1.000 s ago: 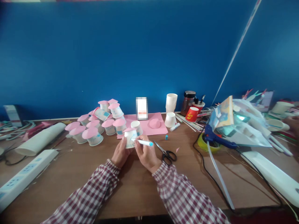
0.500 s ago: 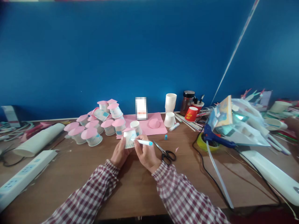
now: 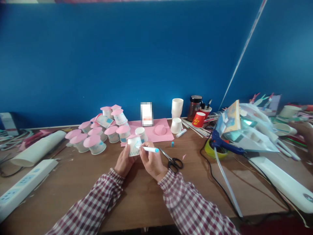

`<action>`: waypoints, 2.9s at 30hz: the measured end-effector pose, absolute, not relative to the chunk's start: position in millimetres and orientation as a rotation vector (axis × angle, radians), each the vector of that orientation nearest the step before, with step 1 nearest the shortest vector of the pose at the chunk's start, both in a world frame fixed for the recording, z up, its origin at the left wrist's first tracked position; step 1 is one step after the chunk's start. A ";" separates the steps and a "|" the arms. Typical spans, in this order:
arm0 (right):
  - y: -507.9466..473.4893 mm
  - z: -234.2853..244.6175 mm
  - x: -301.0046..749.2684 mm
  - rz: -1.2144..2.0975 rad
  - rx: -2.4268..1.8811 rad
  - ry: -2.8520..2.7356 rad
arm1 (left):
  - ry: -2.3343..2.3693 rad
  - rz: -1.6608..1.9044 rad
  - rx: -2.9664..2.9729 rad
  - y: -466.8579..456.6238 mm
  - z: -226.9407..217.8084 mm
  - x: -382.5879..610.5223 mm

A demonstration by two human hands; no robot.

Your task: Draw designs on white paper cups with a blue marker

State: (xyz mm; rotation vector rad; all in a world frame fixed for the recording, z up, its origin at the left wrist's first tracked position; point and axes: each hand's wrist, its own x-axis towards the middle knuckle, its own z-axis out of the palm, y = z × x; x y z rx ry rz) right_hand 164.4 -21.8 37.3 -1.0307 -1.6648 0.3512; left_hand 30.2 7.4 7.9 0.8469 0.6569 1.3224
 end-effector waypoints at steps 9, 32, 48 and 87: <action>-21.2 38.0 165.0 0.368 -1.003 -1.647 | 0.651 1.316 0.851 5.0 9.6 30.8; -19.8 39.5 167.4 0.331 -1.012 -1.644 | 0.650 1.313 0.835 2.5 14.4 31.0; -18.5 37.8 168.9 0.325 -1.028 -1.625 | 0.594 1.296 0.822 2.7 13.8 30.5; -12.5 29.7 169.9 0.431 -1.025 -1.563 | 0.574 1.261 0.819 3.6 12.3 29.8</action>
